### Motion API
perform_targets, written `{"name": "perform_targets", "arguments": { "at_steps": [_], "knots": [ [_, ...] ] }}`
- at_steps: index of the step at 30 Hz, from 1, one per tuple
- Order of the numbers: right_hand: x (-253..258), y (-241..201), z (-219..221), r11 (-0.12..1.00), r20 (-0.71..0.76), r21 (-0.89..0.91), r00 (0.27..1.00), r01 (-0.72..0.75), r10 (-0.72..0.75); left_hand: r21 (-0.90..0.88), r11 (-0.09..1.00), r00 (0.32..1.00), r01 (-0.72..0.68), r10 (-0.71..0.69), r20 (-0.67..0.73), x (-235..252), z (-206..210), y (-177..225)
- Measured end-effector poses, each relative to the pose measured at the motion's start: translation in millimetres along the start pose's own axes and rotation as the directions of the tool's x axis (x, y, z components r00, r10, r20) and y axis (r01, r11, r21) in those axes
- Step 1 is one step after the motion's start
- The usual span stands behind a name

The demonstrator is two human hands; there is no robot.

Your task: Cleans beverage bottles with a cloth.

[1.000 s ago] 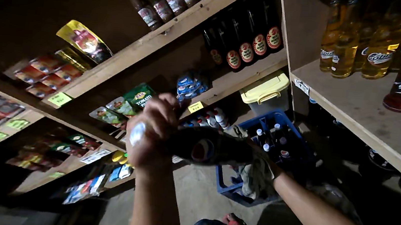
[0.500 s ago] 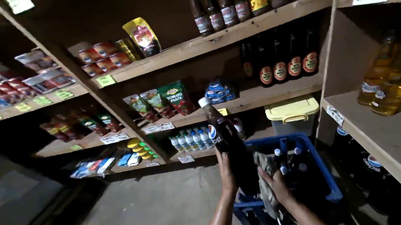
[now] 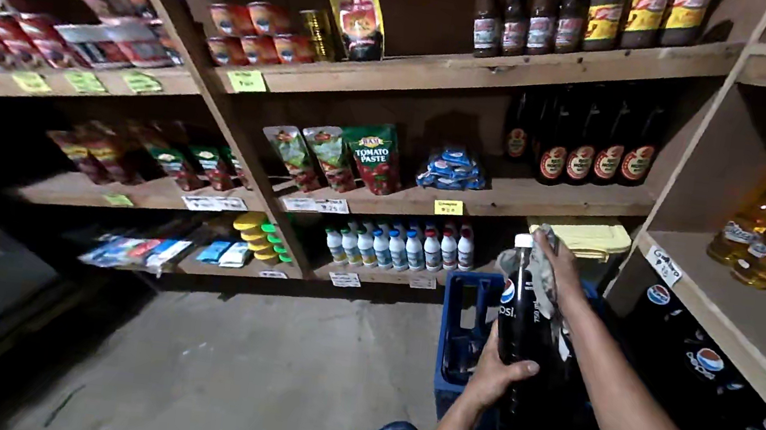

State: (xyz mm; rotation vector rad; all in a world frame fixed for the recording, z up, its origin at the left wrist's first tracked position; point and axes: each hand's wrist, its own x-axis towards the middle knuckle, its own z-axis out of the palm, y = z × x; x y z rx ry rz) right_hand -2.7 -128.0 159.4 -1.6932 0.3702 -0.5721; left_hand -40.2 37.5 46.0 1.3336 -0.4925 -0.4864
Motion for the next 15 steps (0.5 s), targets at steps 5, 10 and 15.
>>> {"name": "perform_targets", "arguments": {
  "at_steps": [5,10,15],
  "knots": [
    [-104,49,6,0.908,0.027,-0.258,0.942,0.329,-0.334,0.074,0.995,0.987,-0.072,0.081,-0.136,3,-10,2],
    [-85,33,17,0.741,0.153,-0.433,0.852,0.514,-0.501,0.065,0.996,0.991,-0.053,0.06,-0.116,-2,-10,0],
    [-48,-17,45,0.639,0.29,-0.697,0.943,0.325,-0.162,0.114,0.993,0.98,0.008,0.015,-0.197,-3,-1,0]
  ]
}}
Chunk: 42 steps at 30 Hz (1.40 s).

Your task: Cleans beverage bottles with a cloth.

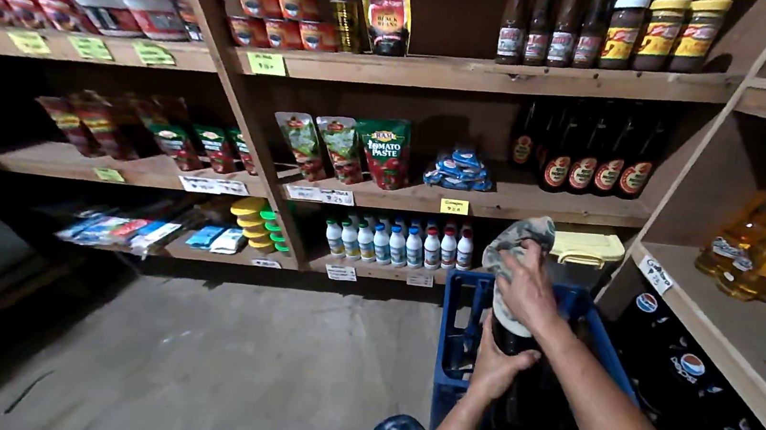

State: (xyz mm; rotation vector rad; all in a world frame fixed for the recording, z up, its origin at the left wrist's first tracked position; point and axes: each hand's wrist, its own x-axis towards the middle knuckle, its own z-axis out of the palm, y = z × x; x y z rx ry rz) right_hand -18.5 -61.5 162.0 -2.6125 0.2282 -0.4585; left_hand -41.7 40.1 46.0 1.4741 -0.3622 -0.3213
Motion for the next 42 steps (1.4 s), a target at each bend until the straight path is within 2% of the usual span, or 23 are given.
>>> {"name": "perform_targets", "arguments": {
  "at_steps": [1,3,5,6,9,11,12,15,16,17,19,20,21,25,28,31,33,35,39,40,42],
  "knots": [
    [-11,0,9,0.998,0.024,-0.047,0.999,0.042,-0.041,0.038,0.999,0.999,-0.018,0.019,-0.036,0,-1,-2],
    [-47,8,29,0.985,-0.042,-0.071,0.986,0.159,-0.162,0.166,0.984,0.996,-0.063,0.074,-0.056,1,-7,-4],
    [-79,23,46,0.971,-0.161,-0.002,0.958,0.241,-0.238,0.27,0.956,0.989,-0.113,0.133,-0.058,0,-13,-5],
    [-87,30,49,0.97,-0.199,0.063,0.955,0.235,-0.219,0.272,0.953,0.986,-0.135,0.156,-0.057,1,-15,-6],
    [-71,36,36,0.948,-0.225,0.312,0.974,0.064,0.008,0.13,0.985,0.994,-0.11,0.111,-0.003,4,-12,-3],
    [-38,34,11,0.893,-0.213,0.448,0.964,-0.049,0.16,-0.003,1.0,0.996,-0.025,0.025,0.086,-2,-10,3],
    [-20,36,1,0.881,-0.233,0.47,0.956,-0.048,0.176,-0.051,0.999,0.989,0.01,-0.002,0.147,-5,-10,7],
    [22,44,-23,0.828,-0.286,0.556,0.952,0.075,0.106,-0.195,0.978,0.936,0.075,-0.002,0.351,-9,-18,14],
    [30,48,-27,0.769,-0.256,0.632,0.962,0.093,0.095,-0.247,0.964,0.917,0.098,0.009,0.398,-11,-21,16],
    [33,53,-26,0.66,-0.197,0.748,0.974,0.074,0.114,-0.293,0.948,0.907,0.124,0.012,0.421,-14,-22,17],
    [21,57,-15,0.357,-0.052,0.934,0.978,-0.023,0.2,-0.337,0.931,0.911,0.141,0.011,0.412,-17,-23,18],
    [11,52,-10,0.283,-0.017,0.958,0.971,-0.052,0.238,-0.322,0.94,0.927,0.114,0.016,0.375,-16,-23,18],
    [5,50,-3,0.294,-0.024,0.954,0.966,-0.055,0.258,-0.285,0.956,0.947,0.065,0.031,0.319,-13,-23,18],
    [-42,47,25,0.587,-0.105,0.807,0.964,-0.061,0.244,-0.116,0.982,0.986,-0.149,0.157,0.064,-4,-23,12],
    [-79,43,41,0.666,-0.033,0.73,0.964,-0.156,0.263,-0.086,0.964,0.964,-0.251,0.24,-0.116,4,-25,9],
    [-100,50,44,0.768,0.031,0.624,0.986,-0.145,0.161,-0.076,0.95,0.918,-0.303,0.27,-0.29,9,-28,12],
    [-103,57,31,0.814,0.153,0.551,0.981,-0.182,0.116,-0.062,0.945,0.886,-0.32,0.276,-0.372,10,-31,14],
    [-104,62,13,0.833,0.216,0.503,0.967,-0.231,0.138,-0.045,0.938,0.855,-0.345,0.294,-0.427,12,-37,17],
    [-110,70,3,0.875,0.014,0.427,0.969,-0.227,0.245,0.039,0.914,0.788,-0.403,0.368,-0.493,14,-53,22],
    [-111,72,8,0.901,0.024,0.374,0.973,-0.22,0.228,0.055,0.909,0.782,-0.412,0.384,-0.491,14,-56,22],
    [-111,77,28,0.947,0.237,0.201,0.95,-0.251,0.202,0.073,0.908,0.781,-0.414,0.395,-0.484,12,-59,22]
  ]
}}
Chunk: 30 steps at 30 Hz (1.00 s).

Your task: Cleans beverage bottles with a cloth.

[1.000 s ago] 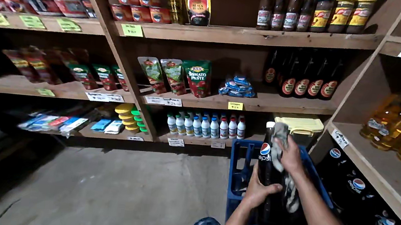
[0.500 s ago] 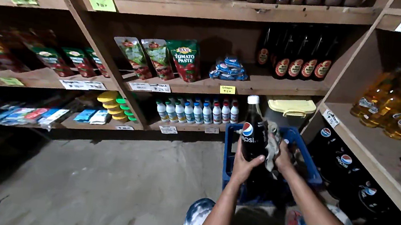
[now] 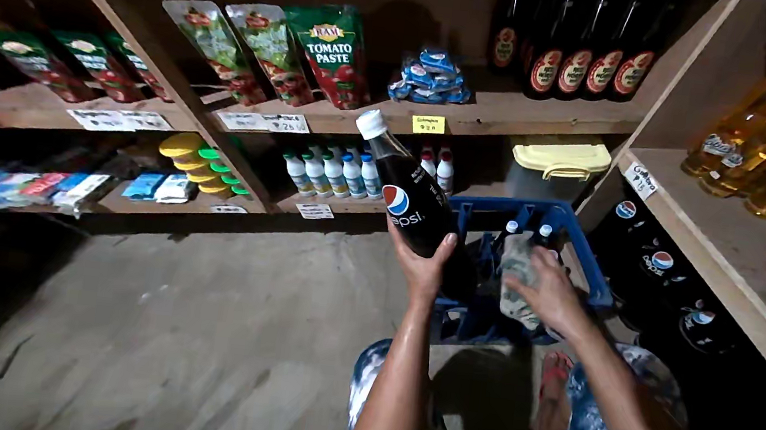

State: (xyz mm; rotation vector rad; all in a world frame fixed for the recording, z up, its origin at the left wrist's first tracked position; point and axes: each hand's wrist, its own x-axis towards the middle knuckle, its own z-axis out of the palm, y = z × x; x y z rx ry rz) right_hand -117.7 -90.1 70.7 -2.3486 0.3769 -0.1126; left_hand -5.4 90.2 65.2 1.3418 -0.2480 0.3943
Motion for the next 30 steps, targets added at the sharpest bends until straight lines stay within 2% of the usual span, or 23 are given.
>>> {"name": "perform_targets", "arguments": {
  "at_steps": [1,3,4,5,6,8,9,10,12,13,15,17,18,19,21,22,23,25,27,30],
  "knots": [
    [4,10,15,0.994,0.141,-0.108,0.989,-0.021,0.036,0.004,1.0,1.0,-0.002,0.002,0.012,-1,-1,0],
    [11,29,43,0.957,0.395,-0.29,0.91,-0.005,0.124,0.017,1.0,0.999,-0.012,0.011,0.032,-4,-1,-1],
    [13,34,49,0.95,0.451,-0.313,0.881,0.006,0.143,0.024,1.0,0.999,-0.02,0.019,0.038,-7,0,-1],
    [13,34,44,0.966,0.453,-0.259,0.884,0.002,0.119,0.026,0.999,0.998,-0.035,0.034,0.047,-9,3,-2],
    [10,32,33,0.992,0.394,-0.124,0.918,0.0,0.05,0.024,0.998,0.997,-0.056,0.054,0.056,-14,6,-2],
    [-4,11,1,0.96,0.096,0.26,0.987,0.101,-0.129,0.013,0.993,0.99,-0.114,0.112,0.086,-26,16,-4],
    [-12,-4,-15,0.898,-0.097,0.385,0.977,0.214,-0.191,-0.002,0.989,0.985,-0.147,0.147,0.095,-34,23,-6],
    [-20,-19,-30,0.839,-0.264,0.432,0.936,0.33,-0.232,-0.019,0.983,0.978,-0.182,0.183,0.101,-42,31,-9],
    [-41,-46,-55,0.781,-0.448,0.373,0.834,0.501,-0.321,-0.078,0.964,0.954,-0.255,0.264,0.14,-60,46,-12],
    [-52,-55,-63,0.777,-0.469,0.333,0.809,0.534,-0.355,-0.134,0.942,0.927,-0.307,0.327,0.182,-69,54,-15],
    [-74,-61,-67,0.792,-0.465,0.291,0.803,0.537,-0.373,-0.314,0.864,0.827,-0.394,0.482,0.289,-87,74,-33],
    [-91,-44,-64,0.795,-0.538,0.25,0.762,0.552,-0.36,-0.404,0.844,0.769,-0.353,0.508,0.388,-106,93,-44],
    [-99,-30,-66,0.79,-0.579,0.236,0.735,0.566,-0.354,-0.366,0.872,0.732,-0.325,0.477,0.486,-112,99,-31],
    [-106,-11,-69,0.781,-0.61,0.221,0.708,0.584,-0.357,-0.279,0.886,0.643,-0.371,0.462,0.611,-113,102,-16],
    [-117,37,-71,0.795,-0.62,0.127,0.673,0.593,-0.403,-0.14,0.833,0.445,-0.536,0.419,0.791,-104,110,1],
    [-123,61,-69,0.81,-0.612,0.052,0.66,0.583,-0.435,-0.092,0.829,0.404,-0.551,0.361,0.84,-98,113,-1],
    [-128,84,-63,0.83,-0.6,-0.028,0.655,0.556,-0.459,-0.024,0.853,0.4,-0.522,0.269,0.876,-91,112,-6],
    [-136,125,-49,0.891,-0.598,-0.16,0.677,0.424,-0.429,0.124,0.884,0.468,-0.45,0.116,0.876,-74,102,-16],
    [-142,165,-33,0.938,-0.619,-0.184,0.707,0.293,-0.342,0.206,0.869,0.575,-0.45,0.106,0.811,-59,88,-26],
    [-149,215,-16,0.985,-0.665,-0.116,0.726,0.131,-0.175,0.249,0.863,0.693,-0.44,0.15,0.705,-43,72,-31]
  ]
}}
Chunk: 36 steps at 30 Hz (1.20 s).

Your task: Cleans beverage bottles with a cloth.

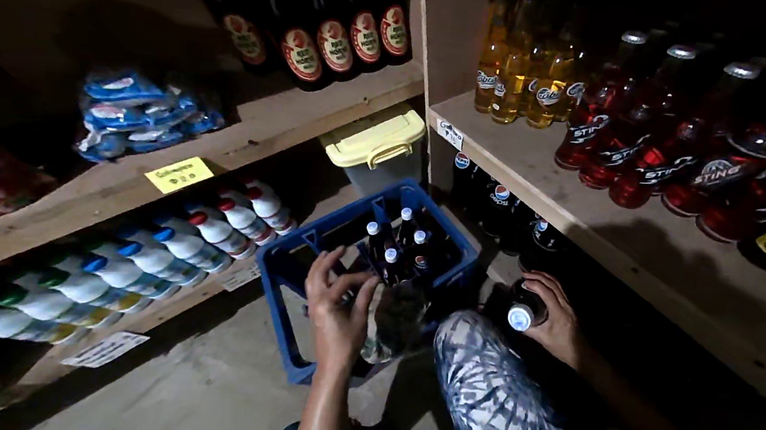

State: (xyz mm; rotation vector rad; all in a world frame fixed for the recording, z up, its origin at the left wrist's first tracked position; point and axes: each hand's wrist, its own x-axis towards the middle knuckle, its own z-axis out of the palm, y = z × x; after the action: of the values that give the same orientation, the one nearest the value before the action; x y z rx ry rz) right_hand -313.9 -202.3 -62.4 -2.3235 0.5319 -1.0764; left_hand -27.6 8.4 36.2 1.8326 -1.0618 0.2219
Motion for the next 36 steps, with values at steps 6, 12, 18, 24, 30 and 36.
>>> {"name": "perform_targets", "arguments": {
  "at_steps": [6,12,18,24,30,36],
  "knots": [
    [-20,58,7,0.911,-0.155,0.019,0.899,-0.411,0.409,0.002,0.994,0.994,0.108,-0.108,-0.036,-6,4,-2],
    [-9,77,-1,0.63,-0.275,0.106,0.586,-0.77,0.762,0.081,0.984,0.987,0.159,-0.161,0.022,-8,11,-4],
    [7,102,-5,0.567,-0.387,0.183,0.471,-0.803,0.793,0.101,0.978,0.982,0.183,-0.186,0.023,-9,10,-6],
    [31,93,-6,0.551,-0.342,0.25,0.46,-0.796,0.82,0.111,0.974,0.978,0.197,-0.203,0.046,-9,9,-8],
    [51,79,2,0.502,-0.277,-0.001,0.483,-0.865,0.831,0.169,0.962,0.971,0.216,-0.23,0.063,-4,5,-12],
    [11,94,9,0.54,-0.257,0.068,0.508,-0.839,0.822,0.7,0.564,0.445,0.438,-0.812,0.376,9,1,-22]
  ]
}}
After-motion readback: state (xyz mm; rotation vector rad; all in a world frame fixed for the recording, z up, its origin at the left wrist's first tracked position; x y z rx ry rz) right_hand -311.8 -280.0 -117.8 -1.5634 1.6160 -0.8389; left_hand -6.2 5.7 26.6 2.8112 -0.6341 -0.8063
